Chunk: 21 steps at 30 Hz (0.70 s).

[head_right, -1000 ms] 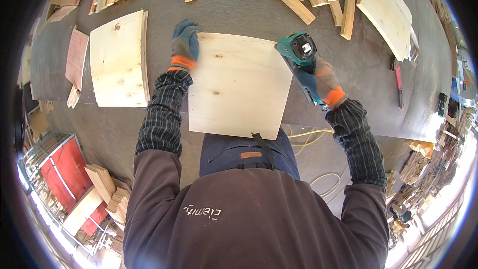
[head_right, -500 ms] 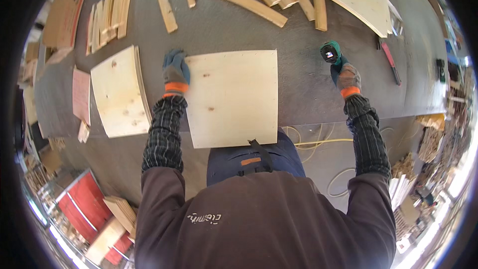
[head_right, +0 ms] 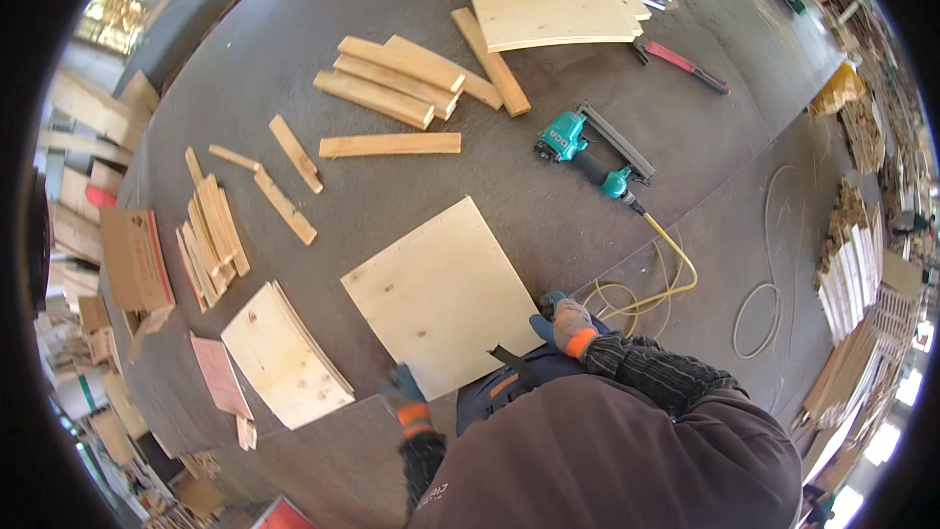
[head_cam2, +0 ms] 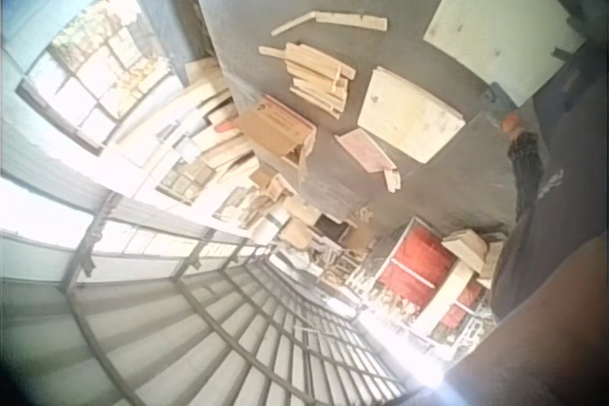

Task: Assembling wooden panels and slats using a pneumatic nail gun in a workshop setting.

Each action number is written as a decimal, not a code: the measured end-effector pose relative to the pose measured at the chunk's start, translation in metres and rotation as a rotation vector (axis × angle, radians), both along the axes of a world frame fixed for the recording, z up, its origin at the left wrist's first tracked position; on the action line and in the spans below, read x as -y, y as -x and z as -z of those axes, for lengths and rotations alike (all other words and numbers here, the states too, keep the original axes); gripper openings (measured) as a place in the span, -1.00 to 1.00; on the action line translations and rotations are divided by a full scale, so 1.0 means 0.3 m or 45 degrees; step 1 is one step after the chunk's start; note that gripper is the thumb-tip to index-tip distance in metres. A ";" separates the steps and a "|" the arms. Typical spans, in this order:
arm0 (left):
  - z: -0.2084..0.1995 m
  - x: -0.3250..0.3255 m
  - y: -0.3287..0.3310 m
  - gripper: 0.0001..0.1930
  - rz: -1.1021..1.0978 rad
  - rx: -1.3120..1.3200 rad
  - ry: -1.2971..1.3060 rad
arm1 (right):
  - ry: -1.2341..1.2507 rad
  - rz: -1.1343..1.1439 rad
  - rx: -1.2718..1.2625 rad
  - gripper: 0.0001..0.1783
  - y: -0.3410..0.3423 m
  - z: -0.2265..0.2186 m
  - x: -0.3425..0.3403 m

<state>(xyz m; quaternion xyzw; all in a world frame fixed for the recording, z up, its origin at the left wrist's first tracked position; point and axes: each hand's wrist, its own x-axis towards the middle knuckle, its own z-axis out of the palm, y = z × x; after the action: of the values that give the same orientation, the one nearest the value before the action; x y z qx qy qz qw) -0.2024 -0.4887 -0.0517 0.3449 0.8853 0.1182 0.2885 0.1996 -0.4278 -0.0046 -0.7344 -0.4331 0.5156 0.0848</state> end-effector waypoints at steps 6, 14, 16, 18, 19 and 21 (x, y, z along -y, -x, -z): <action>-0.118 0.060 -0.238 -0.44 -0.486 0.733 -0.060 | 0.054 -0.027 0.087 -0.30 0.000 -0.041 -0.007; -0.117 -0.094 -0.256 -0.49 -0.177 0.680 -0.298 | -0.283 0.138 -0.181 -0.34 -0.118 -0.168 -0.125; -0.110 -0.224 -0.318 -0.51 -0.034 0.671 -0.523 | -0.392 0.145 -0.104 -0.43 -0.202 -0.281 -0.235; -0.224 -0.480 -0.478 -0.50 0.055 0.774 -0.589 | -0.575 0.223 -0.104 -0.41 -0.328 -0.295 -0.339; -0.298 -0.613 -0.568 -0.46 0.060 0.854 -0.532 | -0.932 0.332 -0.128 -0.41 -0.378 -0.306 -0.405; -0.385 -0.846 -0.696 -0.49 0.080 0.926 -0.463 | -0.931 0.455 -0.076 -0.41 -0.527 -0.270 -0.543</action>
<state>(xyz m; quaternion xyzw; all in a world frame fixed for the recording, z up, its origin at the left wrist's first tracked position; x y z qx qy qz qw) 0.0062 -0.2348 0.0637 0.3529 0.6792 0.3783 0.5206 0.3577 -0.2649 0.0764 -0.7043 -0.4508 0.3260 0.4410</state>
